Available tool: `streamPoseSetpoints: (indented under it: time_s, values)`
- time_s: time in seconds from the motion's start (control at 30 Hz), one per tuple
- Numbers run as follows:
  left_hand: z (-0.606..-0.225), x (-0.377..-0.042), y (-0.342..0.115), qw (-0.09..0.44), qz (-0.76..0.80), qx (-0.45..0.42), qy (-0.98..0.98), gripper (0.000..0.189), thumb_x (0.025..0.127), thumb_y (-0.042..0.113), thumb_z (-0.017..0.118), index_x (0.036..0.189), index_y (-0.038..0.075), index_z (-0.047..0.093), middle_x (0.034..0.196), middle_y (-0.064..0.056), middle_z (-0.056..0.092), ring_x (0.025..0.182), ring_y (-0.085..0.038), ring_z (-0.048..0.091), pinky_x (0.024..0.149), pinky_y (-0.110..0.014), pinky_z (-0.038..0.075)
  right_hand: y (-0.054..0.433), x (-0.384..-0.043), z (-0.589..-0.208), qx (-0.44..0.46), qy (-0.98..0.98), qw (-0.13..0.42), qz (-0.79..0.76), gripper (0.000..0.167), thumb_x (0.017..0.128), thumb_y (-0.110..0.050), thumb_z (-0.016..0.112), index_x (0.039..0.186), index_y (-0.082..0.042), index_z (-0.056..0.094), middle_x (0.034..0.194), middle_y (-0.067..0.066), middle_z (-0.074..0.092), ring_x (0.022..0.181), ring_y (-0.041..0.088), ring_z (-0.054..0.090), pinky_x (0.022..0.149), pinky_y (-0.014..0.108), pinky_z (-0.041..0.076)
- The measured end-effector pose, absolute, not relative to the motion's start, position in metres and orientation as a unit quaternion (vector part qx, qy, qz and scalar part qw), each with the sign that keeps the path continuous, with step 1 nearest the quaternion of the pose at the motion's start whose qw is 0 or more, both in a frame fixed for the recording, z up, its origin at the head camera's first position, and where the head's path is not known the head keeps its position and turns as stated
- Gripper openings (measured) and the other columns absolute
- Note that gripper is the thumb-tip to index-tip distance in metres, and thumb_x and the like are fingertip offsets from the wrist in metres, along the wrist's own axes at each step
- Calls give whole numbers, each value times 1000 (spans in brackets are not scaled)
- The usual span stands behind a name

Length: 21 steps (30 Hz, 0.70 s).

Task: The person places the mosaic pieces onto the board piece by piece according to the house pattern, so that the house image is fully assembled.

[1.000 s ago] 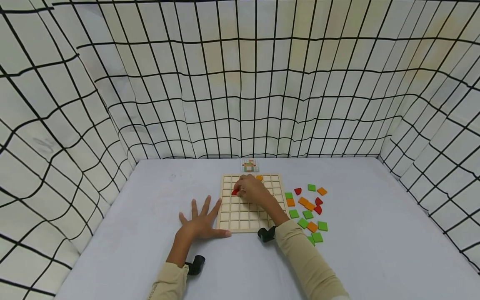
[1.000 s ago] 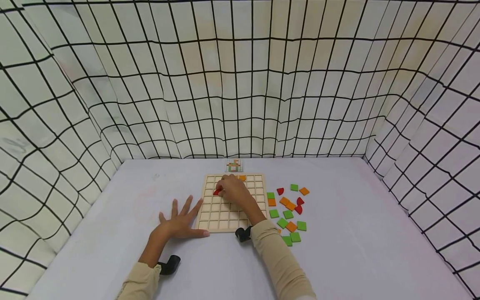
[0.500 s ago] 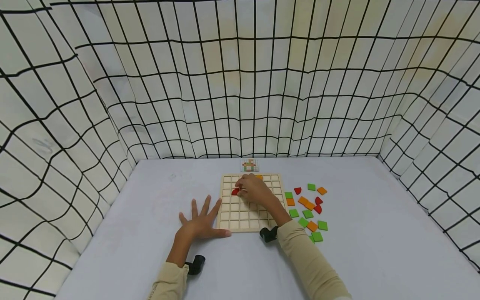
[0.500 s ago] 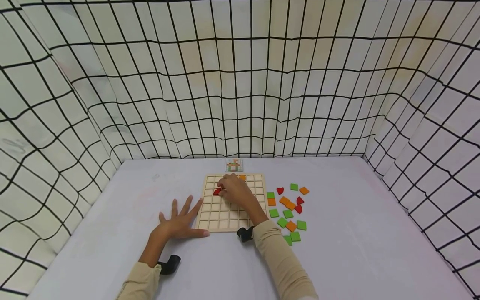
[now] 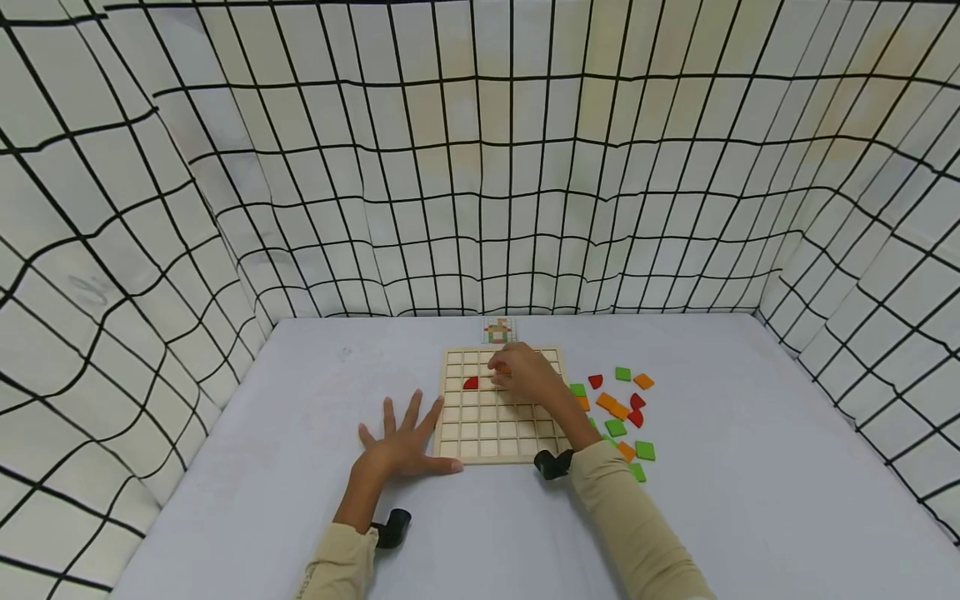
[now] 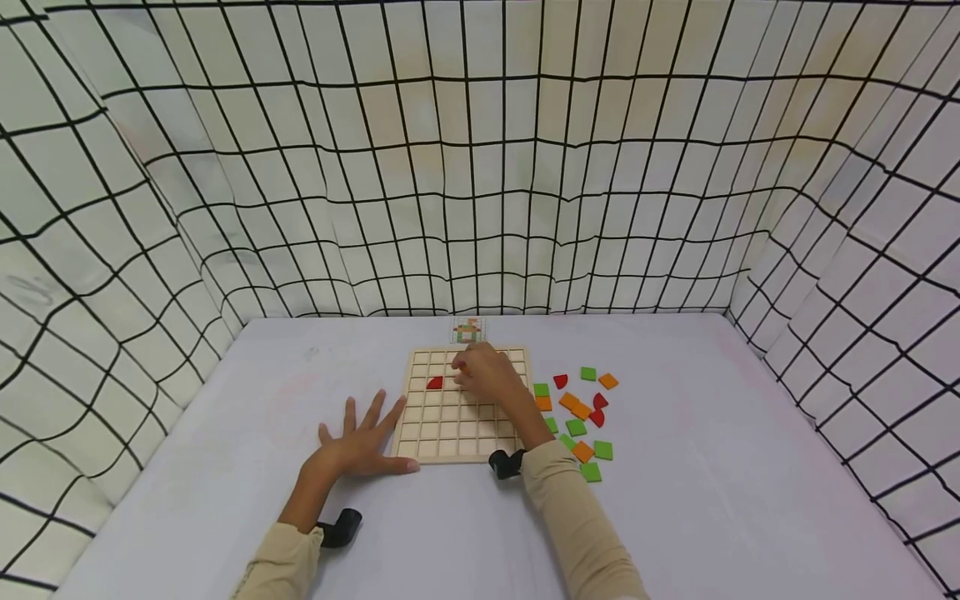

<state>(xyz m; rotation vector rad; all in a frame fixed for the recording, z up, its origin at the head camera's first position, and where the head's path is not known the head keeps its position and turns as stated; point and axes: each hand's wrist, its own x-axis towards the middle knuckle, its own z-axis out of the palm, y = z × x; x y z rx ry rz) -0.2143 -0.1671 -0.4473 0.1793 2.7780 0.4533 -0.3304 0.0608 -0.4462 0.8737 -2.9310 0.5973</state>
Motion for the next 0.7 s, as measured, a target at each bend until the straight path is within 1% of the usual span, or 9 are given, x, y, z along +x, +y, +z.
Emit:
streamPoseSetpoints:
  time_s: [0.17, 0.37, 0.47, 0.7]
  values:
    - [-446, -215, -167, 163, 160, 59, 972, 109, 75, 69, 69, 158, 23, 16, 165, -17, -1, 145, -55, -12, 101, -83, 1, 75, -332, -440, 263, -941, 10, 214, 21, 92, -19, 69, 110, -9, 71, 108, 4, 69, 106, 22, 59, 88, 37, 52]
    - [-446, -214, -165, 161, 159, 60, 972, 109, 74, 68, 70, 158, 23, 16, 165, -17, -1, 145, -56, -12, 100, -84, 1, 98, -331, -435, 250, -943, 13, 217, 19, 92, -18, 69, 109, -9, 71, 108, 4, 68, 105, 23, 59, 88, 39, 52]
    - [-445, -213, -165, 160, 160, 60, 972, 109, 75, 68, 70, 158, 22, 16, 165, -17, -1, 145, -56, -11, 100, -84, 1, 109, -330, -435, 252, -942, 18, 219, 20, 92, -17, 69, 109, -8, 71, 106, 5, 68, 104, 24, 59, 88, 41, 52]
    - [-447, -215, -165, 162, 161, 59, 972, 109, 75, 68, 70, 158, 23, 16, 165, -16, -2, 145, -55, -13, 101, -83, 0, 138, -328, -432, 245, -945, 16, 217, 19, 92, -15, 68, 108, -5, 71, 105, 8, 67, 103, 26, 60, 90, 42, 52]
